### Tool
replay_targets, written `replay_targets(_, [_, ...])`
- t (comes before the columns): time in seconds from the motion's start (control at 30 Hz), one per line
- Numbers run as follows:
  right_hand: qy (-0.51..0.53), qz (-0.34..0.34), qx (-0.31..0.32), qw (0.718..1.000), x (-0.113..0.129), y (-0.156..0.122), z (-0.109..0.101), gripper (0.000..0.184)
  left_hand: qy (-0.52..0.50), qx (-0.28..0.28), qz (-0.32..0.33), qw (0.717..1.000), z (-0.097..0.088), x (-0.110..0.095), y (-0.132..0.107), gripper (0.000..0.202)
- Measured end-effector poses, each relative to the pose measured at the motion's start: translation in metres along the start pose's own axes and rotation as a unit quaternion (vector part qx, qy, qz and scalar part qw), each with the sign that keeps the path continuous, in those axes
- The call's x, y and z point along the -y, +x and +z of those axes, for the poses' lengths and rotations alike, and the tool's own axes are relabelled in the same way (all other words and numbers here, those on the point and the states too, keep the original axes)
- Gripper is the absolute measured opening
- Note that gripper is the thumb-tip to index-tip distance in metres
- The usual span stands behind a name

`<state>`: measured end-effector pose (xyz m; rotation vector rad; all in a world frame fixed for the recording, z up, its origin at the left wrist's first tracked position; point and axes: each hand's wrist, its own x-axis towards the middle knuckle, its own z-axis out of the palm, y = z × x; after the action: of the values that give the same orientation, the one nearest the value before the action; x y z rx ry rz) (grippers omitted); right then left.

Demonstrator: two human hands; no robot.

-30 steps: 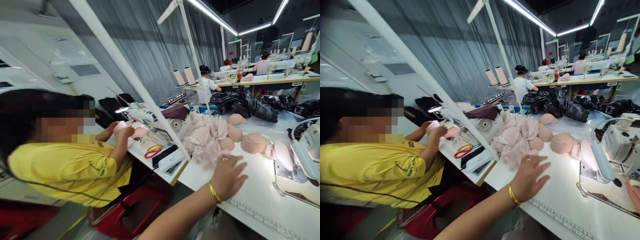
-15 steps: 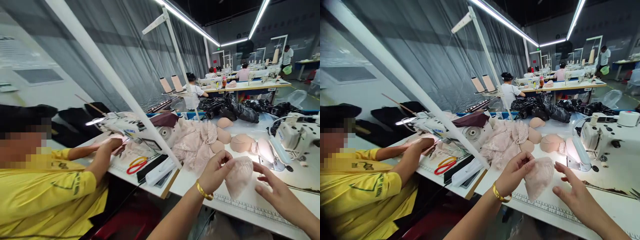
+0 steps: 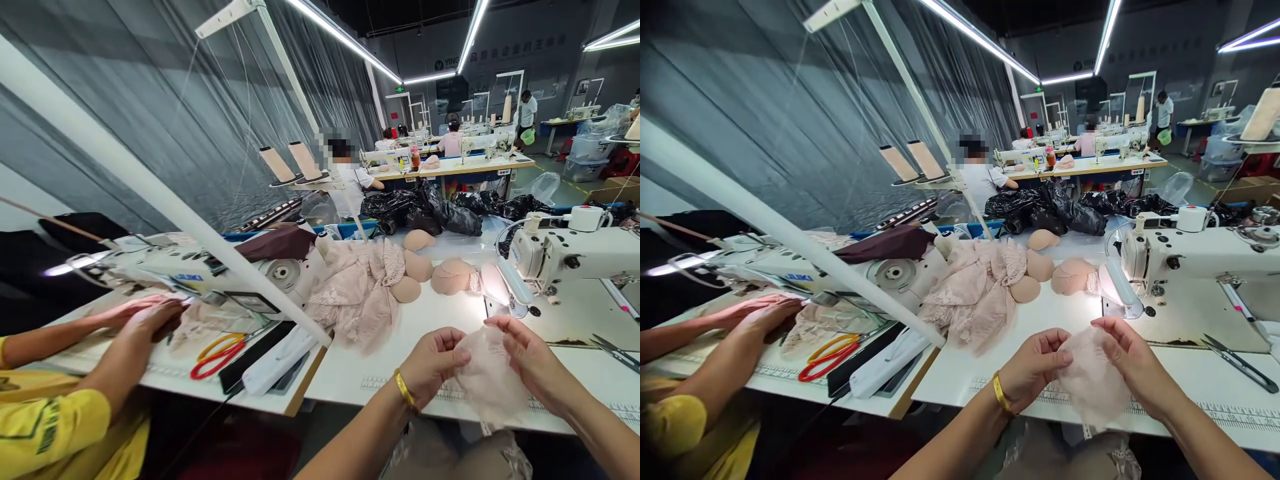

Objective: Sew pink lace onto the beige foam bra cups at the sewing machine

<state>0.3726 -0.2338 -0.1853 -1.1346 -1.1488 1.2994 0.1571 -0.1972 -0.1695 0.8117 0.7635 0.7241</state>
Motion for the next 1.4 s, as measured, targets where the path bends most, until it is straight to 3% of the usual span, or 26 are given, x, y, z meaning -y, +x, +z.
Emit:
replay_targets(0.07, [-0.005, 0.011, 0.023, 1.0, -0.004, -0.004, -0.002, 0.055, -0.038, -0.02, 0.017, 0.999, 0.002, 0.003, 0.003, 0.05])
replay_targets(0.23, [-0.072, 0.005, -0.014, 0.997, -0.014, -0.006, -0.012, 0.045, -0.054, -0.02, 0.004, 0.998, 0.009, 0.007, 0.006, 0.057])
replay_targets(0.4, [-0.149, -0.032, -0.024, 0.988, -0.019, -0.003, -0.016, 0.044, -0.039, -0.053, 0.069, 0.995, 0.021, 0.019, 0.012, 0.069])
replay_targets(0.5, [-0.153, -0.057, -0.052, 0.985, -0.023, 0.001, -0.018, 0.041, 0.04, -0.042, 0.059, 0.997, 0.015, 0.026, 0.018, 0.071])
replay_targets(0.6, [-0.133, -0.059, -0.058, 0.988, -0.029, 0.007, -0.018, 0.04, 0.184, -0.008, 0.046, 0.982, -0.001, 0.018, 0.022, 0.063])
replay_targets(0.67, [-0.115, -0.041, -0.041, 0.992, -0.033, 0.01, -0.017, 0.043, 0.344, -0.028, 0.105, 0.933, -0.014, 0.0, 0.025, 0.052])
replay_targets(0.77, [-0.087, -0.018, -0.025, 0.996, -0.036, 0.013, -0.015, 0.047, 0.557, -0.145, 0.235, 0.783, -0.035, -0.039, 0.032, 0.035])
replay_targets(0.83, [-0.076, -0.008, -0.03, 0.997, -0.036, 0.013, -0.015, 0.049, 0.586, -0.189, 0.261, 0.743, -0.046, -0.063, 0.039, 0.033])
replay_targets(0.87, [-0.071, -0.002, -0.033, 0.997, -0.035, 0.014, -0.015, 0.05, 0.589, -0.201, 0.265, 0.737, -0.051, -0.071, 0.044, 0.035])
replay_targets(1.03, [-0.062, 0.012, -0.031, 0.998, -0.032, 0.015, -0.014, 0.047, 0.585, -0.245, 0.282, 0.72, -0.066, -0.086, 0.063, 0.036])
replay_targets(1.23, [-0.02, 0.012, -0.023, 0.999, -0.026, 0.015, -0.012, 0.046, 0.528, -0.289, 0.322, 0.731, -0.074, -0.086, 0.061, 0.019])
replay_targets(1.33, [0.01, 0.017, -0.027, 0.999, -0.026, 0.015, -0.013, 0.05, 0.479, -0.294, 0.34, 0.754, -0.065, -0.075, 0.046, 0.022])
replay_targets(1.4, [0.041, 0.025, -0.021, 0.999, -0.027, 0.014, -0.014, 0.055, 0.435, -0.258, 0.324, 0.8, -0.052, -0.061, 0.034, 0.027])
